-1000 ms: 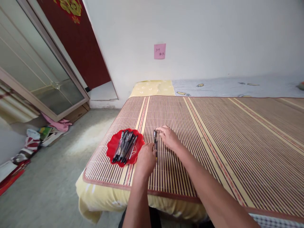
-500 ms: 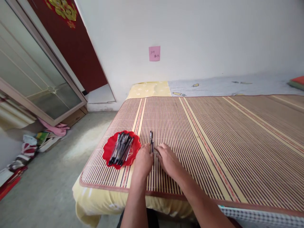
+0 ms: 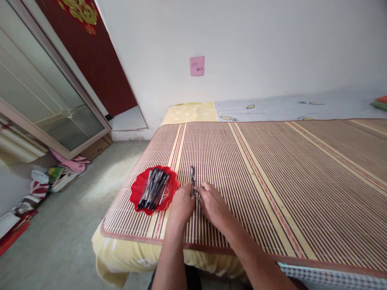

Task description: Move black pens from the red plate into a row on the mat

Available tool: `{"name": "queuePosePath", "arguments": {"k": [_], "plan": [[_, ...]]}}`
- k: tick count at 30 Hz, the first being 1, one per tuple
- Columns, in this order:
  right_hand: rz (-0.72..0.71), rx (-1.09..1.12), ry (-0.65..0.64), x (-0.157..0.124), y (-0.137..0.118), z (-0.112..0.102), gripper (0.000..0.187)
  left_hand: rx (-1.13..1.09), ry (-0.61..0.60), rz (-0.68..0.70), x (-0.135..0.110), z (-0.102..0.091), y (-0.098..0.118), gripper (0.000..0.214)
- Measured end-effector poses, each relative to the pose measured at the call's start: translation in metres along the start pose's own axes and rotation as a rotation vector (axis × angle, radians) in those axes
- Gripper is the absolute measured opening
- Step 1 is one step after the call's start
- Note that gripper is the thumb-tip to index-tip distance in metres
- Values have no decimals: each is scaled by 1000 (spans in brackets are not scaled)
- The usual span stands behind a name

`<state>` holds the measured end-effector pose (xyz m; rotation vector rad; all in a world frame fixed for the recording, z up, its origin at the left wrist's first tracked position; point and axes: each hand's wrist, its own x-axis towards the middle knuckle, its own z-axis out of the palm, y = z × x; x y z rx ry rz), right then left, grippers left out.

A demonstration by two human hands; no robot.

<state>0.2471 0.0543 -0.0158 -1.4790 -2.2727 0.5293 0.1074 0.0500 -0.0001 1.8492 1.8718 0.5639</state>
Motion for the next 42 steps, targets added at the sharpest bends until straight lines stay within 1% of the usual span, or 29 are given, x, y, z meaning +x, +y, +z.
{"name": "queuePosePath", "arguments": {"k": [5,9,14,19,26,31,36,40,42], "plan": [[5,-5,-4,-1,-3,-3,38,9,0,-11,0,0,0,54],[-14,-11,9,-1,-2,-2,38,-8,9,-38,0,1,0,57],[-5,-13,4,-1,-1,-1,37,-32,21,-47,0,2,0,57],[9,-33,-17,-2,-3,-4,41,-3,29,-37,0,1,1,56],[-7,-37,-9,-1,-2,-2,38,-16,30,-36,-1,2,1,59],[-8,-28,-9,-1,-1,-1,39,-15,61,-29,-1,-1,3,52],[-9,-15,-11,-1,-1,-2,39,5,47,-43,-3,-4,7,45],[1,38,-14,-2,-2,-6,32,13,86,-19,-7,-16,11,40],[11,105,-2,-3,-2,-9,29,3,111,-12,-10,-24,13,27]]}}
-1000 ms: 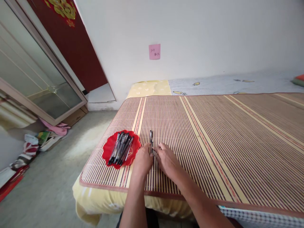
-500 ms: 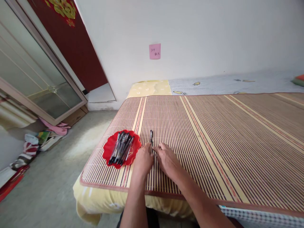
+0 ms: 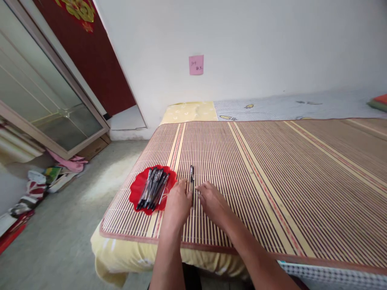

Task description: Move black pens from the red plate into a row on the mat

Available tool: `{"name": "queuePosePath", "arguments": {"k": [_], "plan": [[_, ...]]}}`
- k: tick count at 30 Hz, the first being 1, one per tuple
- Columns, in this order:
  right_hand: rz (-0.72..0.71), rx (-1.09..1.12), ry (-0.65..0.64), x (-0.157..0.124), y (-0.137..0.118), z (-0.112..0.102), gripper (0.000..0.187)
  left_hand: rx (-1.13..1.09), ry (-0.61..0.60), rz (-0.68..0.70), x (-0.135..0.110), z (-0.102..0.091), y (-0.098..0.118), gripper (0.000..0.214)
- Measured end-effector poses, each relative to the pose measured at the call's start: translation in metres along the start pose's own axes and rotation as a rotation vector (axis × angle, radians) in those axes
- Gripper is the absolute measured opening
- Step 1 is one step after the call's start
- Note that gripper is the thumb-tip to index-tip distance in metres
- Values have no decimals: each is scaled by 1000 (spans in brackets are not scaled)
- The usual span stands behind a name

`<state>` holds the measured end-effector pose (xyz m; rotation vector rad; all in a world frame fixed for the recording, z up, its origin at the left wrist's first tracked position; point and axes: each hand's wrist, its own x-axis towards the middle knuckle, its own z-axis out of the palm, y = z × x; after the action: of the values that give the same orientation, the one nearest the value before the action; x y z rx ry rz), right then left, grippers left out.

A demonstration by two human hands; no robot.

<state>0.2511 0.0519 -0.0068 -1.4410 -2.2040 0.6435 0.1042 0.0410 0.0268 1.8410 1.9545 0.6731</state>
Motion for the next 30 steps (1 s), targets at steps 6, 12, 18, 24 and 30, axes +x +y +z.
{"name": "queuePosePath", "arguments": {"k": [6,12,18,24,30], "plan": [[21,91,65,0,5,-15,29,-59,-164,47,-8,-9,11,20],[23,125,127,-1,8,-34,24,-62,-235,91,-9,0,16,18],[21,122,78,-5,0,-48,21,-58,-226,88,-9,0,15,17],[31,179,69,-16,-9,-68,22,-95,-212,104,-13,-10,15,18],[44,329,-218,-81,-32,-59,22,-98,-94,146,-24,-46,-3,23]]}}
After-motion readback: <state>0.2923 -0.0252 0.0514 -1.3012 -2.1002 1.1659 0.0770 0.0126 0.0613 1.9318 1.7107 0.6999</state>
